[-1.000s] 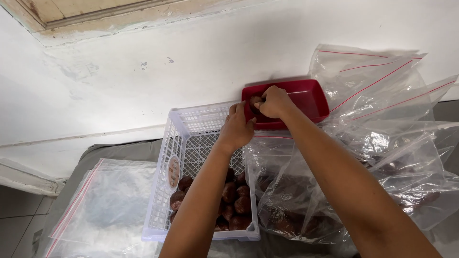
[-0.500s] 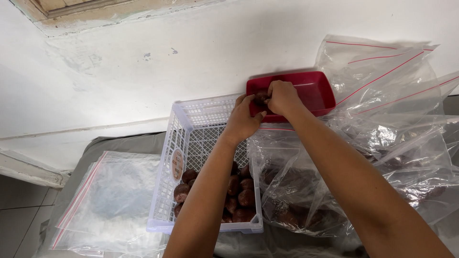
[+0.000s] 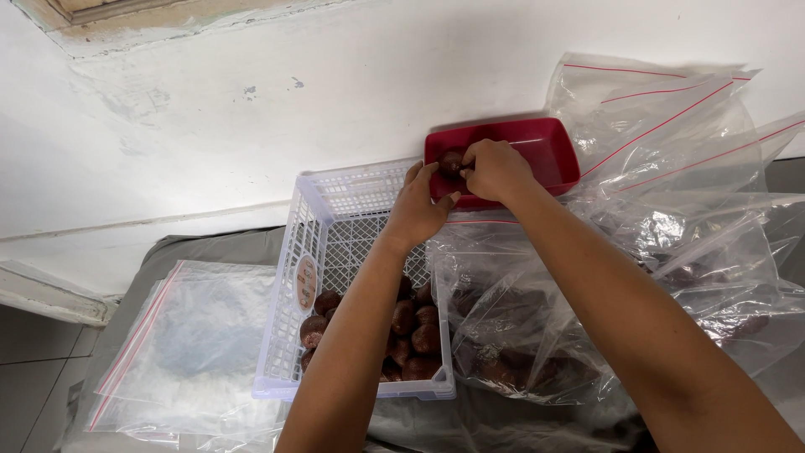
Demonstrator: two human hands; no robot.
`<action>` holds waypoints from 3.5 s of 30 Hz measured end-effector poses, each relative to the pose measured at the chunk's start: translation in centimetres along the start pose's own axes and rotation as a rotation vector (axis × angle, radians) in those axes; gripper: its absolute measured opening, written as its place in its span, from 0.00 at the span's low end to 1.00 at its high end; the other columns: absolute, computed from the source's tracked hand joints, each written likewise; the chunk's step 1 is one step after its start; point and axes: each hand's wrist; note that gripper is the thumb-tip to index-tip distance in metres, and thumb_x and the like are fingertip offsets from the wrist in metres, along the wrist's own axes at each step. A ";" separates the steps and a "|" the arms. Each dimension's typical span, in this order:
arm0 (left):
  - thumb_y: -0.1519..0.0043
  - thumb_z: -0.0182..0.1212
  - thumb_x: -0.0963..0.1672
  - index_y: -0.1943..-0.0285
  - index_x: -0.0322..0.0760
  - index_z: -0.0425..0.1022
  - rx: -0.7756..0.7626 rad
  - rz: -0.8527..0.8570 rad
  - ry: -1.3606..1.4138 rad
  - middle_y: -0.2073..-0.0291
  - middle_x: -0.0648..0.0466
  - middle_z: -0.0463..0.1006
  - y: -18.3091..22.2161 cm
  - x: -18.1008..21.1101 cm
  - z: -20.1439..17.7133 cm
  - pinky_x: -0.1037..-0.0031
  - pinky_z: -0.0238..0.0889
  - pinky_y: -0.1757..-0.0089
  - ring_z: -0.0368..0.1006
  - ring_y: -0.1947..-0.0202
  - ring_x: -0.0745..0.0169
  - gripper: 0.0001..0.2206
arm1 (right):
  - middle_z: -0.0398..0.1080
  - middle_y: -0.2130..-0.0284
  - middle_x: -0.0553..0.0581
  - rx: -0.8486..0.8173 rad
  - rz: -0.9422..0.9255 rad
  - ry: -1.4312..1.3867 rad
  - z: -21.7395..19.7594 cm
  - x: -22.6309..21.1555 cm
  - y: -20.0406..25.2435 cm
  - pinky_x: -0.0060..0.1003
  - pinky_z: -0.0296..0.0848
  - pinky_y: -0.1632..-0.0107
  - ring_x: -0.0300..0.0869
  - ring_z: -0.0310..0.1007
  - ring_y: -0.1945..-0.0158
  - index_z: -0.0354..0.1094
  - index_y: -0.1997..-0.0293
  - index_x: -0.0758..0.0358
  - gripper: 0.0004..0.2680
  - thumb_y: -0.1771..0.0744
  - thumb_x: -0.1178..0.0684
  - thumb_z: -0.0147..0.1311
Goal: Picking salak fruits from a crate, placing them into a bowl, and then into plastic zip-lock bags.
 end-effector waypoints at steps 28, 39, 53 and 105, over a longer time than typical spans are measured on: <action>0.32 0.49 0.41 0.39 0.38 0.75 0.277 -0.143 0.111 0.42 0.39 0.77 13.1 -10.7 -9.8 0.43 0.67 0.44 0.70 0.38 0.32 0.15 | 0.74 0.52 0.70 -0.080 -0.376 -0.185 12.4 -15.7 7.1 0.55 0.79 0.51 0.62 0.77 0.48 0.73 0.45 0.65 0.12 0.33 0.59 0.49; 0.36 0.51 0.42 0.47 0.46 0.81 0.116 -0.328 -0.202 0.52 0.46 0.77 17.3 -18.2 -6.2 0.52 0.71 0.47 0.73 0.45 0.37 0.13 | 0.76 0.52 0.72 -0.533 -0.448 -0.200 14.1 -15.3 14.2 0.58 0.73 0.42 0.66 0.73 0.43 0.74 0.50 0.70 0.10 0.34 0.59 0.52; 0.34 0.51 0.41 0.44 0.34 0.79 0.360 -0.298 0.243 0.49 0.37 0.78 19.8 -11.6 -8.4 0.53 0.69 0.49 0.75 0.47 0.37 0.13 | 0.70 0.43 0.54 -0.588 -0.525 0.171 15.0 -15.3 16.1 0.51 0.41 0.29 0.51 0.57 0.31 0.69 0.42 0.53 0.23 0.40 0.39 0.69; 0.30 0.58 0.52 0.45 0.37 0.79 0.204 -0.136 0.545 0.59 0.42 0.80 19.1 -12.7 -7.6 0.68 0.77 0.61 0.78 0.60 0.54 0.18 | 0.75 0.50 0.67 -0.167 -0.333 -0.977 18.7 -9.2 11.5 0.40 0.79 0.51 0.51 0.76 0.48 0.59 0.32 0.63 0.28 0.38 0.55 0.72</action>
Point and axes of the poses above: each hand's wrist, its own y-axis away from the middle knuckle, its own z-axis out of the palm, x = y × z
